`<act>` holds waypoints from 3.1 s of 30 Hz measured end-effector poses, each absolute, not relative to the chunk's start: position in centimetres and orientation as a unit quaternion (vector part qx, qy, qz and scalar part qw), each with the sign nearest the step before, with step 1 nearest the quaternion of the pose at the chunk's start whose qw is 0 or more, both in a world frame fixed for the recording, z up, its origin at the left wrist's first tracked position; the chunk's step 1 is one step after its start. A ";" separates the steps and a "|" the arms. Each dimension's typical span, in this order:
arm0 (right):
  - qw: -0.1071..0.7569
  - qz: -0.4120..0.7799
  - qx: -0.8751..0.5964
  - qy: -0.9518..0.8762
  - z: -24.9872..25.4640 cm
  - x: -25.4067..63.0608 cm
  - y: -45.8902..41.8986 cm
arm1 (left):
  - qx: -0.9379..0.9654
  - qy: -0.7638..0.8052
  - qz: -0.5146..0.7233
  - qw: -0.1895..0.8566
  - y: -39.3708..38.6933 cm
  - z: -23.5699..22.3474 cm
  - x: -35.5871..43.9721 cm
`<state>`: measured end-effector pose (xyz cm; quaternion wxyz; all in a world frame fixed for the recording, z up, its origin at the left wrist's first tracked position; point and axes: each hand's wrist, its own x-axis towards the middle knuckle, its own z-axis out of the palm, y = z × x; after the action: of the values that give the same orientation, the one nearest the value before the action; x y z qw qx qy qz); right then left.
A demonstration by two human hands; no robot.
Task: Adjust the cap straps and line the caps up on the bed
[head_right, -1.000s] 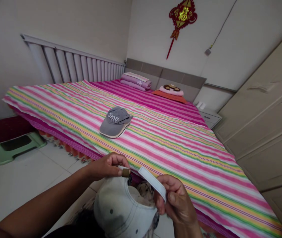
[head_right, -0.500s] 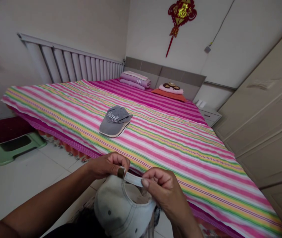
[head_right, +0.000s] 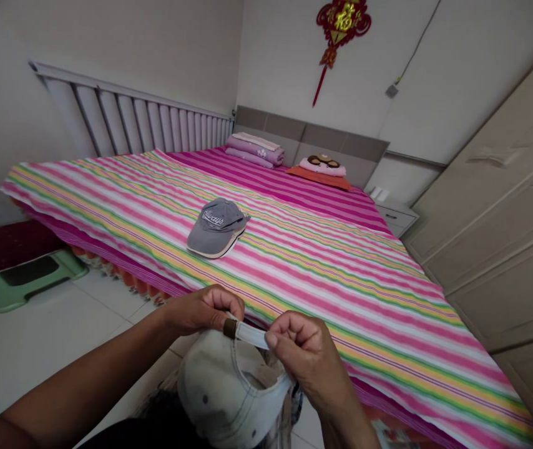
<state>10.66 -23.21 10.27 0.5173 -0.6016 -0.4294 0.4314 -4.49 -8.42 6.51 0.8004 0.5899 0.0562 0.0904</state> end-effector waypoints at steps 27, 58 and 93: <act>0.429 0.353 -0.620 -0.554 10.4 10.9 -23.1 | 0.602 0.085 0.058 0.792 -9.1 7.5 -4.3; 0.554 0.438 -0.601 -0.374 6.1 10.2 -22.5 | 0.730 0.029 0.277 0.624 -9.9 5.2 -3.8; 0.500 0.484 -0.586 -0.415 8.2 9.7 -23.0 | 0.825 -0.027 0.344 0.447 -10.9 6.8 -3.8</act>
<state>9.74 -22.99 8.25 0.5003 -0.5858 -0.4153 0.4837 -3.76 -10.91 6.76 0.4473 0.8250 -0.0271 0.3444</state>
